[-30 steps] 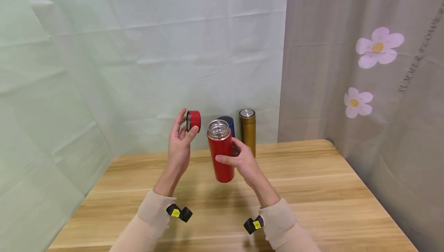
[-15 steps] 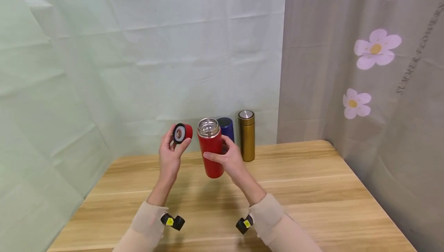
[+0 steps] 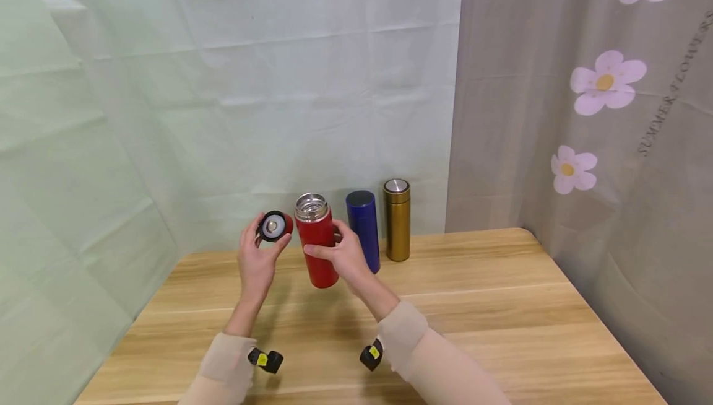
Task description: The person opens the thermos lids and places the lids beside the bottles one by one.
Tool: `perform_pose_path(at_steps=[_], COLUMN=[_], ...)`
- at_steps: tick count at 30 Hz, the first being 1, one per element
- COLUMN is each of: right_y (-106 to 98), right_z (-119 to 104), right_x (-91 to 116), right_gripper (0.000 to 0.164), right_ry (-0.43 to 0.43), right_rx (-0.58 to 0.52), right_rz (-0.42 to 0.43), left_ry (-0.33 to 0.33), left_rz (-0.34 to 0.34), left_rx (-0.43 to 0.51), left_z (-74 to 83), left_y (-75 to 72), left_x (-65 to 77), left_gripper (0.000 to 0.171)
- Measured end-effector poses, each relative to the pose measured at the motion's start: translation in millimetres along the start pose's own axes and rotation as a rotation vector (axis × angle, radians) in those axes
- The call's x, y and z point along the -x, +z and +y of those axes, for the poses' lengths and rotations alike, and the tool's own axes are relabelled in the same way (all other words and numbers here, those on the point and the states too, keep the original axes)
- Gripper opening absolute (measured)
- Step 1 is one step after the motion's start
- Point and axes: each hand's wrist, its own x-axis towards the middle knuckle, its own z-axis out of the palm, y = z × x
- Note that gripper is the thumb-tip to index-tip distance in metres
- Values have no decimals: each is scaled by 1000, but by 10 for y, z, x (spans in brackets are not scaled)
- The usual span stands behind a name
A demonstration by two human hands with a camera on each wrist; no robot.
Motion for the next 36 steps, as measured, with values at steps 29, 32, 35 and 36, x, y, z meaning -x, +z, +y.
perform_pose_path(at_steps=[29,32,35,36], right_y=[596,676,770,804], right_z=[415,452,479,485], right_x=[-589,-644,-701,-716], right_gripper=[61,62,63,63], right_ry=[43,40,34,37], right_rx=[22,37,54,58], right_rz=[77,86,88,84], left_ry=[-169,-182,-195,-198], left_rz=[-289,-335,-370,-377], left_rx=[-343,-382,-385,-383], left_z=[-658,-762,-869,-902], left_y=[-428,-467,-510,-529], left_x=[-256,-303,-361,-377], left_gripper=[73,72,73,72])
